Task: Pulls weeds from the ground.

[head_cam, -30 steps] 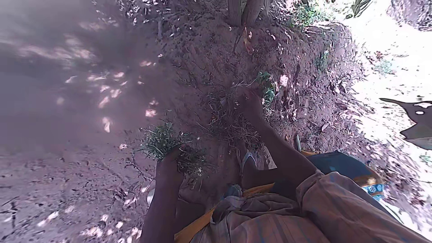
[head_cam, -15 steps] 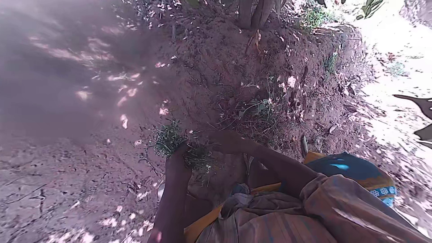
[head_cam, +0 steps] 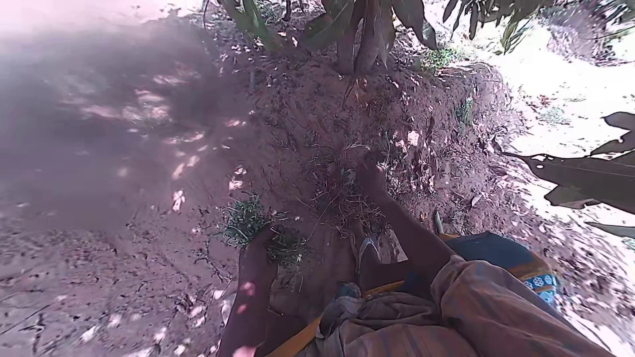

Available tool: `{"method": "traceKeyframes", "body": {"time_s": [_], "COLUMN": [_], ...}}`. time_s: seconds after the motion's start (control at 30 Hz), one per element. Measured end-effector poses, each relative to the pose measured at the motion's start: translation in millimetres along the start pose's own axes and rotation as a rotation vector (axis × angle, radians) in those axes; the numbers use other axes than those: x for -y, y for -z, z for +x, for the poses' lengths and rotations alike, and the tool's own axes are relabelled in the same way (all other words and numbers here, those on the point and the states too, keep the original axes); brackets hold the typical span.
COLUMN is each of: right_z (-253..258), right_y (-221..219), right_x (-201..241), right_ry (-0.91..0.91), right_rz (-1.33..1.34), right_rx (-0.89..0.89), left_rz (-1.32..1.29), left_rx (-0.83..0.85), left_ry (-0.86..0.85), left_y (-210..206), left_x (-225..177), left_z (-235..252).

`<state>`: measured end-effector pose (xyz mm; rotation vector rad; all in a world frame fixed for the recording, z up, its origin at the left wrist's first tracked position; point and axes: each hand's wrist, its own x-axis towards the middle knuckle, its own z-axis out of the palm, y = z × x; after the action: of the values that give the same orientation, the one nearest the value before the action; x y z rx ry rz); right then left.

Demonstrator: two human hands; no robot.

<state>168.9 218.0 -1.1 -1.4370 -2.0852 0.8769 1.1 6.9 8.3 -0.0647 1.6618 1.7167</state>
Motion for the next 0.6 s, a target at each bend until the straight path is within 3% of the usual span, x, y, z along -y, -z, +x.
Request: {"method": "traceKeyframes", "body": {"time_s": [0.17, 0.23, 0.27, 0.33, 0.43, 0.5, 0.53, 0.6], "right_z": [6, -3, -11, -22, -19, -15, -14, -12], "right_y": [33, 32, 27, 12, -17, -28, -32, -29], "right_x": [62, 75, 77, 67, 38, 31, 28, 24], "right_ry": [0.668, 0.808, 0.804, 0.652, 0.235, 0.108, 0.118, 0.136], "right_rz": [0.165, 0.192, 0.158, 0.018, -0.252, -0.464, -0.501, -0.416], "right_rx": [-0.488, -0.487, -0.411, -0.097, 0.573, 0.954, 1.036, 0.983], "left_rz": [0.017, 0.027, 0.031, 0.033, 0.033, 0.016, 0.012, 0.014], "left_rx": [-0.017, -0.016, -0.011, -0.009, -0.009, -0.003, -0.005, -0.020], "left_ry": [-0.002, 0.006, 0.008, 0.004, 0.005, -0.006, -0.009, 0.006], "left_y": [-1, 0, 0, 1, 3, 4, 5, 6], "left_x": [2, 3, 4, 3, 0, -3, -2, 0], "left_z": [5, 6, 6, 5, 3, 5, 5, 6]}}
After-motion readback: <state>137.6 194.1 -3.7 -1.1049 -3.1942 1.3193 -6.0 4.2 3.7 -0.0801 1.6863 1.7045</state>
